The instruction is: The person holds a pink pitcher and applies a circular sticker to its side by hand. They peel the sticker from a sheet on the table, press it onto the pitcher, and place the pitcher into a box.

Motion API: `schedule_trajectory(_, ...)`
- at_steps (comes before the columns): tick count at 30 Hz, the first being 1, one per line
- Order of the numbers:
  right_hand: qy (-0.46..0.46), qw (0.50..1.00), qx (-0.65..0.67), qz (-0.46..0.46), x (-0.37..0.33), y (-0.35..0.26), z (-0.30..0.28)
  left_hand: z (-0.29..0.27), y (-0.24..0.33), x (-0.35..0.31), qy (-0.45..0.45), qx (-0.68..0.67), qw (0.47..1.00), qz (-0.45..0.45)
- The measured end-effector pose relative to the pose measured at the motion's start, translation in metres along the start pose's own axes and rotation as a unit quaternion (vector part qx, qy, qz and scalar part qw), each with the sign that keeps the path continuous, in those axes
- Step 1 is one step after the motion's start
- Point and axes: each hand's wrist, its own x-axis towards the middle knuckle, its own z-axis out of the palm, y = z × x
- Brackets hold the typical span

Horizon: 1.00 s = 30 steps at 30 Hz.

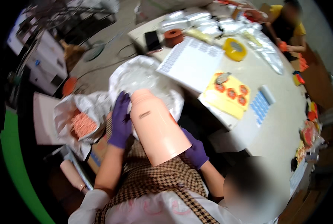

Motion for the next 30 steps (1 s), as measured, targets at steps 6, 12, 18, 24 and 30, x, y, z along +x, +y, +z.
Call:
schedule_trajectory(6, 0.238, 0.864, 0.438, -0.074, 0.052, -0.035, -0.137, -0.090, 0.013, -0.017, 0.069, -0.190, 0.976, -0.082)
schedule_trajectory(12, -0.083, 0.850, 0.445, -0.268, 0.121, -0.127, -0.281, -0.251, -0.059, -0.146, 0.247, 0.013, 0.957, -0.153)
schedule_trajectory(18, 0.144, 0.967, 0.129, -0.169, 0.097, -0.049, -0.059, -0.418, -0.078, -0.413, 0.368, 0.358, 0.782, -0.353)
schedule_trajectory(24, 0.010, 0.953, 0.304, -0.012, 0.085, -0.037, 0.018, -0.434, -0.111, -0.459, 0.594, -0.251, 0.622, -0.445)
schedule_trajectory(30, 0.123, 0.984, -0.070, -0.108, 0.072, -0.055, -0.006, -0.469, -0.146, -0.408, 0.589, -0.216, 0.684, -0.372)
